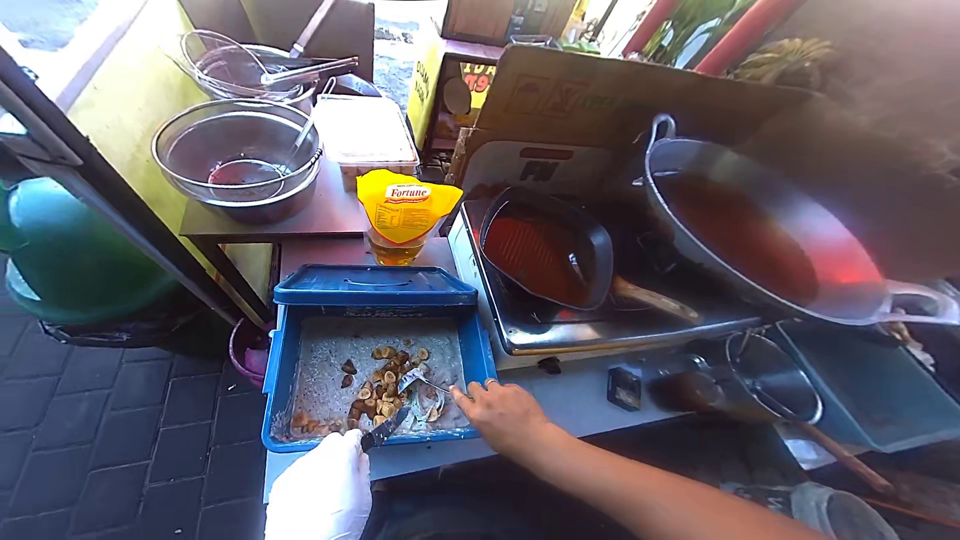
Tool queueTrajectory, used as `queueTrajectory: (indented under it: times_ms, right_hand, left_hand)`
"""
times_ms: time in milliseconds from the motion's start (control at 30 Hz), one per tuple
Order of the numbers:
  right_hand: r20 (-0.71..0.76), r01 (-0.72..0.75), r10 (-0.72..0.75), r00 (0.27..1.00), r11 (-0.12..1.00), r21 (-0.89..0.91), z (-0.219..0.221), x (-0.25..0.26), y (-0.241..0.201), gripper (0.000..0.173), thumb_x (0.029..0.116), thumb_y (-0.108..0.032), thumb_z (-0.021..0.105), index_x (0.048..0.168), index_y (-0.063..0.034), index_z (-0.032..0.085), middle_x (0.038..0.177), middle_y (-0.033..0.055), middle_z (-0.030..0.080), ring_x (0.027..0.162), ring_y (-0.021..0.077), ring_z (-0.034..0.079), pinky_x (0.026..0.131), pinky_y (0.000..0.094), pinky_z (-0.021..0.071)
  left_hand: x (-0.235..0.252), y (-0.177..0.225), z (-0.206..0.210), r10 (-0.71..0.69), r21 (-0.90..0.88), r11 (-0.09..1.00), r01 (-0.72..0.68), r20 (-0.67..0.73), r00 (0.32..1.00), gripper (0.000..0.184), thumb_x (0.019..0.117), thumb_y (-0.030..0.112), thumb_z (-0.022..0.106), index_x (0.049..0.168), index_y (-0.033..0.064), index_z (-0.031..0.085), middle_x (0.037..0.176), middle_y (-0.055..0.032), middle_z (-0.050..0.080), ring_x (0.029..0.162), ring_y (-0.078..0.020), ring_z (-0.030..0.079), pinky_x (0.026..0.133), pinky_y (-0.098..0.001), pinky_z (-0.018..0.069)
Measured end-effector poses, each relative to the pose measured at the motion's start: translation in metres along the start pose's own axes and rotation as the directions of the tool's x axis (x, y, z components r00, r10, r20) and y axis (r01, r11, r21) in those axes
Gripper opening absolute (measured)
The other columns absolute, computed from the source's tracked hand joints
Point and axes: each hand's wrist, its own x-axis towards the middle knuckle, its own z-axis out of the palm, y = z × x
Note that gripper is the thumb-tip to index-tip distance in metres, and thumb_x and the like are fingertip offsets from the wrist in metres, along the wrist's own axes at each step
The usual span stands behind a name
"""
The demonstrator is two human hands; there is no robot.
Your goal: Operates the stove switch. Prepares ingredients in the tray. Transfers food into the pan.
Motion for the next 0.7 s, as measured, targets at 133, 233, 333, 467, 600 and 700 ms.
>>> queueTrajectory:
  times_ms: [133, 233, 333, 467, 600, 700]
  right_hand:
    - [0.278, -0.019, 0.016, 0.961, 1.000, 0.008, -0.017, -0.002, -0.001, 0.051, 0.1004, 0.002, 0.043, 0.151, 0.0001, 0.044, 0.125, 0.0264, 0.064, 0.106, 0.0457, 0.068, 0.080, 0.0573, 0.0576]
    - [0.381, -0.026, 0.040, 0.924, 0.999, -0.042, -0.027, -0.009, -0.017, 0.047, 0.1019, 0.001, 0.041, 0.148, 0.0076, 0.042, 0.122, 0.0277, 0.064, 0.104, 0.0445, 0.069, 0.081, 0.0556, 0.0581]
    - [0.450, -0.017, 0.056, 0.891, 0.996, -0.092, -0.039, -0.014, -0.034, 0.043, 0.1014, 0.001, 0.040, 0.143, 0.0124, 0.045, 0.117, 0.0282, 0.065, 0.103, 0.0430, 0.070, 0.081, 0.0532, 0.0579]
    - [0.511, 0.001, 0.064, 0.857, 0.992, -0.125, -0.048, -0.016, -0.042, 0.035, 0.1006, 0.002, 0.039, 0.132, 0.0117, 0.052, 0.109, 0.0260, 0.067, 0.099, 0.0417, 0.070, 0.079, 0.0524, 0.0576]
    - [0.520, -0.021, 0.046, 0.853, 0.998, -0.053, -0.054, -0.015, -0.035, 0.024, 0.0976, -0.001, 0.047, 0.117, 0.0048, 0.060, 0.102, 0.0233, 0.069, 0.097, 0.0419, 0.070, 0.077, 0.0566, 0.0564]
    - [0.502, -0.047, 0.029, 0.864, 0.999, 0.024, -0.054, -0.013, -0.030, 0.025, 0.0955, -0.006, 0.053, 0.118, 0.0006, 0.062, 0.104, 0.0217, 0.070, 0.100, 0.0409, 0.070, 0.079, 0.0580, 0.0556]
  left_hand:
    - [-0.003, 0.003, 0.005, -0.045, -0.076, 0.996, 0.044, -0.008, 0.999, 0.040, 0.1048, 0.034, 0.043, 0.135, 0.0215, 0.065, 0.128, -0.0094, 0.069, 0.118, -0.0289, 0.067, 0.097, -0.0522, 0.0519]
    - [-0.004, 0.001, 0.021, -0.075, -0.092, 0.993, 0.067, -0.082, 0.994, 0.035, 0.1014, 0.033, 0.048, 0.127, 0.0221, 0.070, 0.115, -0.0067, 0.073, 0.104, -0.0269, 0.071, 0.085, -0.0491, 0.0569]
    - [-0.010, 0.003, 0.019, -0.084, -0.131, 0.989, 0.074, -0.069, 0.994, 0.040, 0.1053, 0.033, 0.042, 0.135, 0.0202, 0.065, 0.127, -0.0087, 0.070, 0.116, -0.0298, 0.068, 0.094, -0.0521, 0.0528]
    - [-0.007, -0.006, 0.049, -0.117, -0.242, 0.968, 0.061, -0.223, 0.968, 0.037, 0.1021, 0.034, 0.049, 0.131, 0.0224, 0.068, 0.115, -0.0047, 0.073, 0.102, -0.0253, 0.072, 0.084, -0.0497, 0.0578]
    - [0.000, -0.013, 0.069, -0.189, -0.391, 0.916, 0.085, -0.236, 0.953, 0.039, 0.1012, 0.034, 0.054, 0.138, 0.0254, 0.065, 0.121, -0.0026, 0.072, 0.104, -0.0223, 0.072, 0.088, -0.0494, 0.0581]
    - [0.004, -0.018, 0.076, -0.197, -0.474, 0.879, 0.052, -0.263, 0.944, 0.039, 0.1005, 0.033, 0.055, 0.137, 0.0226, 0.066, 0.119, -0.0042, 0.073, 0.101, -0.0223, 0.072, 0.087, -0.0499, 0.0581]
